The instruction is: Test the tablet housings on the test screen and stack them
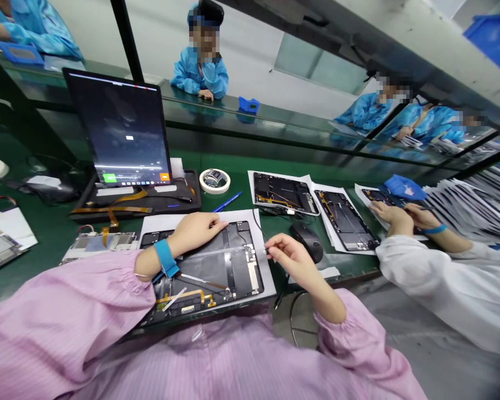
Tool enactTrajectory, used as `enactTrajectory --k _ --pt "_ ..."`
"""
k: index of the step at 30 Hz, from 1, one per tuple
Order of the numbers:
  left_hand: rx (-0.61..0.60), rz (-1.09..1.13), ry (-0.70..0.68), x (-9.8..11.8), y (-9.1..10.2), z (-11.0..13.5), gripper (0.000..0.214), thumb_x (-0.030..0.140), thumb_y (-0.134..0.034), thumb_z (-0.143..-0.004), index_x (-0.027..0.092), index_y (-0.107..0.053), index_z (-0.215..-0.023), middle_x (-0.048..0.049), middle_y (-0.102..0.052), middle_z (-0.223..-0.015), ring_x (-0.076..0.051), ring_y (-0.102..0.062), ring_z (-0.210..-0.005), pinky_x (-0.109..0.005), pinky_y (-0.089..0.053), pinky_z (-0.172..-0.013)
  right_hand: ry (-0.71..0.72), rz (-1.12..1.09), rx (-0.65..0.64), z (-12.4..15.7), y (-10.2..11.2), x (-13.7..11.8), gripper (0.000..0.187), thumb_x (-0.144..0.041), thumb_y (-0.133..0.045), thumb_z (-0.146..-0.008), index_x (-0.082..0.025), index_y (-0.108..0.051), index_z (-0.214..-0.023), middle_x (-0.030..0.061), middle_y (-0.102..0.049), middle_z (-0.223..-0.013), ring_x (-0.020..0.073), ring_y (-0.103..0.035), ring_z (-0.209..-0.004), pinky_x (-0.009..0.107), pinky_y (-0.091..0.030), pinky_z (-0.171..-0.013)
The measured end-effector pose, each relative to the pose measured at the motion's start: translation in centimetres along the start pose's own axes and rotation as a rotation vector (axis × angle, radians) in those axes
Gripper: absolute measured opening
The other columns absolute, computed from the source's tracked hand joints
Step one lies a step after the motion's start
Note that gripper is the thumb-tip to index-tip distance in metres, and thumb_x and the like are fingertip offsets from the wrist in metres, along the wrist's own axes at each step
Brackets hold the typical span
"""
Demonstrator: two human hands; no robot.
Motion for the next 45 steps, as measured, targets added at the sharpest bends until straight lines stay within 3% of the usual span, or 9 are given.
enactTrajectory --k 4,10,16,20,23,27,32,35,45 --pt "0.001 0.009 0.003 -0.1 -0.1 -0.1 0.048 0.058 -0.033 -0.09 0.021 -0.057 -0.068 -0.0029 -0.066 -0.072 -0.02 -0.056 -0.067 -0.028 -0.025 -0.055 0.053 0.171 0.043 -0.5 -1.4 1.6 0.013 -0.032 -0.055 -0.087 -0.021 -0.059 -0.092 0.0007 -0.062 -0.078 0.0141 -0.06 -0.075 0.029 -0.048 -0.073" --pt "0.004 0.007 -0.001 0.0 -0.2 -0.1 0.049 0.057 -0.034 -0.089 0.021 -0.057 -0.067 -0.0031 -0.065 -0.07 -0.019 -0.056 -0.065 -0.028 -0.025 -0.055 -0.036 0.149 0.023 -0.7 -1.8 2.2 0.011 -0.029 -0.05 -0.087 -0.02 -0.055 -0.092 -0.0012 -0.061 -0.069 0.0128 -0.058 -0.062 0.026 -0.046 -0.061" --pt "0.009 0.003 -0.001 0.0 -0.1 -0.1 0.049 0.057 -0.034 -0.09 0.02 -0.059 -0.067 -0.0033 -0.066 -0.07 -0.018 -0.056 -0.065 -0.028 -0.025 -0.054 0.108 0.764 0.008 0.1 -3.3 0.2 0.021 -0.028 -0.046 -0.091 -0.018 -0.051 -0.108 0.0071 -0.065 -0.085 0.0205 -0.062 -0.078 0.034 -0.047 -0.074" --pt "0.012 -0.001 -0.008 0.1 0.0 0.0 0.05 0.057 -0.035 -0.09 0.02 -0.06 -0.067 -0.0035 -0.065 -0.07 -0.018 -0.055 -0.063 -0.028 -0.024 -0.054 0.137 0.931 -0.004 0.5 -4.5 -0.4 0.029 -0.026 -0.04 -0.092 -0.014 -0.047 -0.117 0.0142 -0.066 -0.099 0.0245 -0.063 -0.085 0.037 -0.047 -0.076" --pt "0.003 0.013 -0.004 0.0 -0.1 -0.1 0.05 0.057 -0.035 -0.09 0.02 -0.06 -0.068 -0.0036 -0.066 -0.07 -0.019 -0.056 -0.064 -0.027 -0.025 -0.054 0.149 0.914 0.082 0.5 -2.5 -0.3 0.027 -0.028 -0.04 -0.092 -0.017 -0.049 -0.116 0.0085 -0.066 -0.085 0.0213 -0.062 -0.074 0.034 -0.047 -0.07" --pt "0.028 0.011 -0.015 0.1 0.0 0.0 0.049 0.055 -0.036 -0.091 0.02 -0.063 -0.07 -0.0049 -0.067 -0.073 -0.019 -0.059 -0.067 -0.027 -0.028 -0.056 0.283 1.04 0.632 1.3 4.6 0.9 0.018 -0.032 -0.044 -0.09 -0.019 -0.056 -0.092 0.0102 -0.063 -0.085 0.0252 -0.059 -0.086 0.041 -0.046 -0.083" --pt "0.065 0.018 -0.019 0.2 0.0 -0.2 0.049 0.056 -0.038 -0.091 0.02 -0.065 -0.072 -0.0048 -0.069 -0.075 -0.019 -0.061 -0.07 -0.027 -0.033 -0.058 0.366 1.104 0.543 0.9 9.5 5.4 0.048 -0.05 -0.05 -0.082 -0.013 -0.052 -0.113 0.0171 -0.056 -0.114 0.0311 -0.055 -0.106 0.046 -0.042 -0.098" --pt "0.08 0.026 -0.014 0.0 -0.2 -0.6 0.045 0.056 -0.041 -0.09 0.021 -0.065 -0.072 -0.0036 -0.07 -0.076 -0.019 -0.061 -0.071 -0.027 -0.034 -0.058 0.368 1.137 0.617 0.4 9.5 6.7 0.056 -0.054 -0.044 -0.083 -0.012 -0.051 -0.118 0.0179 -0.054 -0.115 0.0343 -0.054 -0.11 0.049 -0.04 -0.102" --pt "0.092 0.045 -0.023 -0.2 -0.4 -0.7 0.044 0.055 -0.043 -0.089 0.022 -0.064 -0.072 -0.0031 -0.07 -0.076 -0.019 -0.063 -0.071 -0.029 -0.035 -0.057 0.306 1.216 0.586 0.4 9.1 6.7 0.065 -0.059 -0.037 -0.085 -0.01 -0.045 -0.127 0.0191 -0.058 -0.116 0.0346 -0.059 -0.105 0.048 -0.045 -0.096"
Point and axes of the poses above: each hand's wrist, its own z-axis away from the middle knuckle, its own y-axis out of the back of the hand, x = y × z, the point moved 2 cm from there along -z, towards the middle knuckle
